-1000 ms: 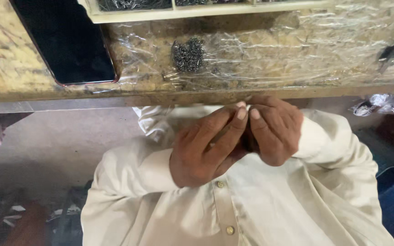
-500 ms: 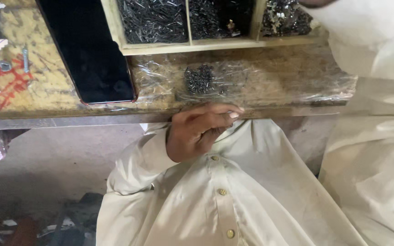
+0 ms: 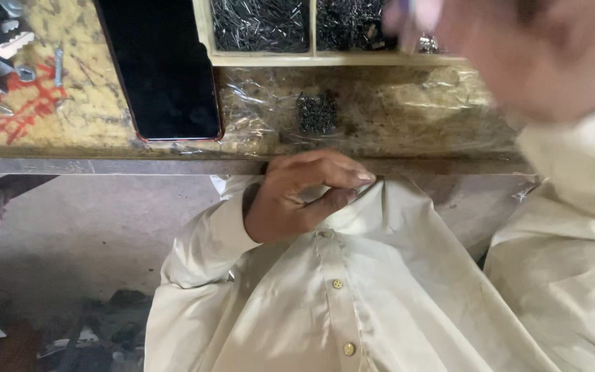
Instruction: The person repeatedly picks small metal pins and a cylindrical metal housing from a workbench, inserts the pins into the housing, and secures them with a blue plastic cap. The person handles the components one at a time and places the assembled units on the table.
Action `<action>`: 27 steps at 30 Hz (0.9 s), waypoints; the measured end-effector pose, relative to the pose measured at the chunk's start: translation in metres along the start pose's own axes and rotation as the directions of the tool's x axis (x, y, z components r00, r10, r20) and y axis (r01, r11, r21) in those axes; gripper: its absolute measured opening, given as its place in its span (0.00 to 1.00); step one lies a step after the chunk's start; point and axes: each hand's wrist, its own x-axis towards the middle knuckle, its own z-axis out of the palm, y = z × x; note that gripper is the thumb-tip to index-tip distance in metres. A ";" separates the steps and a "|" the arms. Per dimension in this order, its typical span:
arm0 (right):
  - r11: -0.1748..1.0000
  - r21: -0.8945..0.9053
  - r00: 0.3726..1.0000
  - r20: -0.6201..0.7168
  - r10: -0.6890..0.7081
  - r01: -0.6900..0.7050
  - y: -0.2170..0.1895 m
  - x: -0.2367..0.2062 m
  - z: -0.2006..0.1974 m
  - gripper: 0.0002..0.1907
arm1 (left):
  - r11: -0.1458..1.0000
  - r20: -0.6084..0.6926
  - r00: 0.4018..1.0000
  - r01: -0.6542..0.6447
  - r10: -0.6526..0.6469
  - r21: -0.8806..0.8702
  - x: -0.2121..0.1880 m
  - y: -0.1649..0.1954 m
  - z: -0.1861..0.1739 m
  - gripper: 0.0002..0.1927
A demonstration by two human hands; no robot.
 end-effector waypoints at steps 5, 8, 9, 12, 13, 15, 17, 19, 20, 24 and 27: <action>0.892 0.449 0.998 -0.028 0.062 -0.043 -0.022 -0.073 0.060 0.11 | 0.974 -0.167 0.984 -0.027 0.066 0.224 -0.014 0.004 0.008 0.09; 0.839 0.536 0.986 -0.070 0.152 -0.091 -0.008 -0.122 0.087 0.14 | 0.906 -0.146 0.981 -0.053 0.125 0.420 -0.017 0.004 0.015 0.12; 0.746 0.641 0.962 -0.039 0.270 -0.183 -0.005 -0.132 0.094 0.15 | 0.872 -0.098 0.986 -0.071 0.134 0.485 -0.017 0.003 0.016 0.13; 0.739 0.661 0.953 -0.124 0.278 -0.129 -0.003 -0.146 0.107 0.17 | 0.870 -0.122 0.980 -0.079 0.157 0.486 -0.016 0.003 0.015 0.15; 0.783 0.619 0.960 -0.177 0.219 -0.064 -0.004 -0.147 0.110 0.17 | 0.867 -0.103 0.981 -0.092 0.162 0.490 -0.016 0.003 0.014 0.15; 0.790 0.604 0.959 -0.150 0.242 -0.105 -0.008 -0.150 0.117 0.18 | 0.859 -0.068 0.983 -0.112 0.168 0.499 -0.015 0.004 0.014 0.16; 0.824 0.563 0.957 -0.195 0.215 -0.070 -0.011 -0.152 0.123 0.19 | 0.875 -0.075 0.983 -0.113 0.168 0.471 -0.015 0.004 0.016 0.17; 0.871 0.489 0.944 -0.305 0.125 0.042 -0.013 -0.152 0.129 0.20 | 0.908 -0.101 0.985 -0.089 0.142 0.409 -0.016 0.004 0.020 0.18; 0.858 0.511 0.943 -0.305 0.136 0.042 -0.015 -0.149 0.131 0.20 | 0.931 -0.119 0.986 -0.064 0.113 0.359 -0.017 0.004 0.021 0.20; 0.860 0.500 0.948 -0.310 0.067 0.103 -0.026 -0.121 0.127 0.19 | 0.840 0.008 0.975 -0.196 0.222 0.506 -0.020 0.006 0.014 0.27; 0.898 0.090 0.850 -0.376 -0.370 0.431 -0.029 -0.098 0.113 0.14 | 0.877 0.070 0.980 -0.196 0.184 0.440 -0.025 0.010 0.007 0.30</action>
